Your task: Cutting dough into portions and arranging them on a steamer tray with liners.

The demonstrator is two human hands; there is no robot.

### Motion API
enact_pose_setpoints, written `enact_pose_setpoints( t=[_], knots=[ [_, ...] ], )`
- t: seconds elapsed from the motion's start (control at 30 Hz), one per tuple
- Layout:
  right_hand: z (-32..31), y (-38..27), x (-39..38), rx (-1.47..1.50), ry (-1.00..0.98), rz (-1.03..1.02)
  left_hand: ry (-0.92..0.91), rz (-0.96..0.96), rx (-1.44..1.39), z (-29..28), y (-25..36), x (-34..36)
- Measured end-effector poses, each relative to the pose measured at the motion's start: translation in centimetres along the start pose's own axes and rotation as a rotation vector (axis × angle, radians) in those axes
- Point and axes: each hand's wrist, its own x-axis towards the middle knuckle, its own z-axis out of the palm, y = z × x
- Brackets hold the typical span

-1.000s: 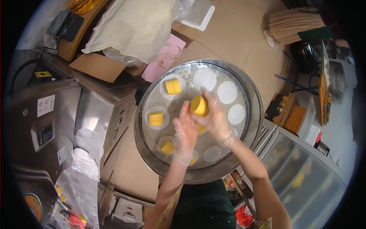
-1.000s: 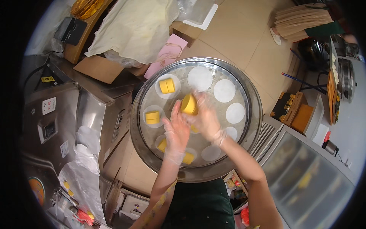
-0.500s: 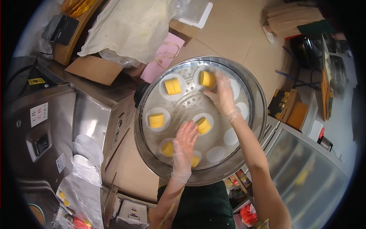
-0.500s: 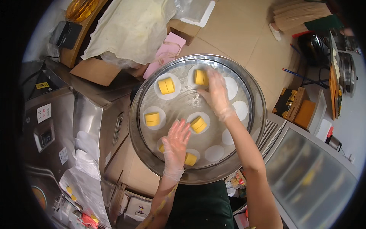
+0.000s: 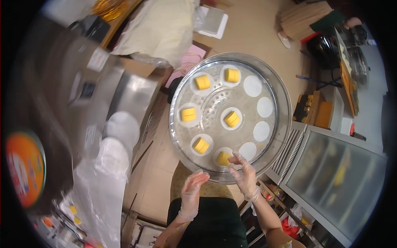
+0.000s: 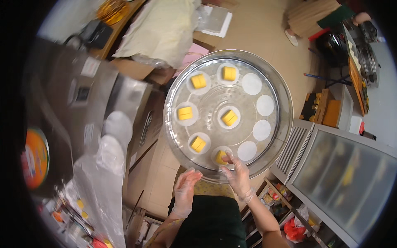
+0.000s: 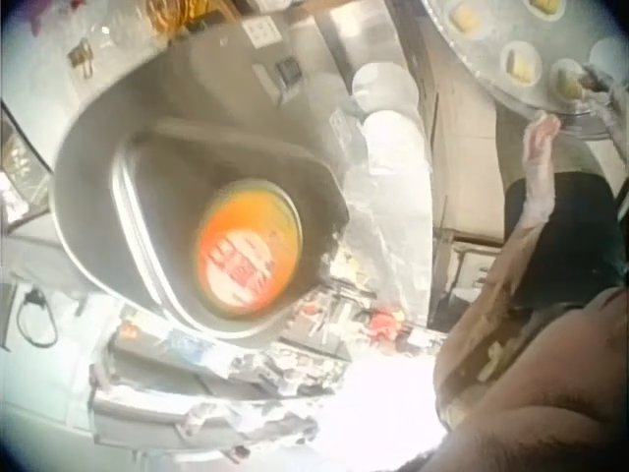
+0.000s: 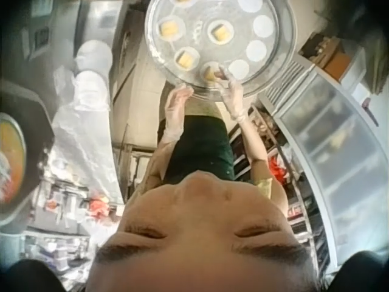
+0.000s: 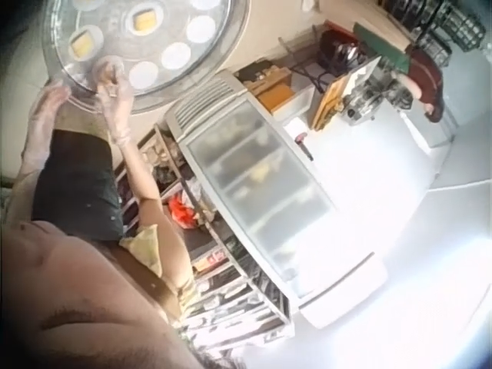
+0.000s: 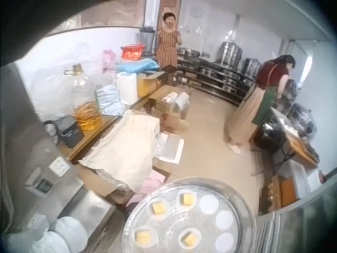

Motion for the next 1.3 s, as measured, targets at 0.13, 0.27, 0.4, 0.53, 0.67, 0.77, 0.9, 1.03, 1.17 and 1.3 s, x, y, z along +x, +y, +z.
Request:
enact_pose_setpoints(
  t=[0.13, 0.27, 0.4, 0.53, 0.67, 0.77, 0.9, 1.03, 1.17, 1.3],
  knots=[
    [2.9, -0.5, -5.1, 0.029, -0.122, -0.010, 0.144, 0.069, -0.037, -3.8, -1.3, -5.5],
    [5.4, 0.7, -12.7, 0.101, -0.136, 0.020, 0.064, 0.027, -0.135, -6.6, -5.0, -12.3],
    [5.8, 1.3, -21.9, 0.086, -0.224, 0.020, 0.022, -0.048, -0.168, -7.8, -7.7, -19.8],
    [7.8, 3.6, -29.3, -0.020, -0.373, 0.049, 0.041, -0.007, -0.219, -10.7, -9.2, -26.9],
    [12.0, 2.1, -32.3, -0.095, -0.561, -0.044, 0.132, 0.004, -0.287, -15.5, -9.9, -31.9],
    [16.8, -0.5, -32.8, -0.135, -0.662, -0.203, 0.257, 0.092, -0.369, -20.5, -9.3, -35.3],
    [26.0, -6.5, -33.9, -0.142, -0.757, -0.442, 0.434, 0.321, -0.351, -29.7, -8.4, -40.9],
    [37.4, -16.1, -38.0, -0.185, -0.882, -0.642, 0.859, 0.515, 0.130, -41.9, -5.1, -48.1],
    [50.2, -26.6, -46.1, -0.234, -1.056, -0.790, 1.175, 0.666, 0.230, -54.0, -1.1, -56.6],
    [63.8, -31.5, -51.7, -0.203, -1.117, -1.136, 1.173, 0.805, -0.081, -60.0, 0.7, -59.8]
  ],
)
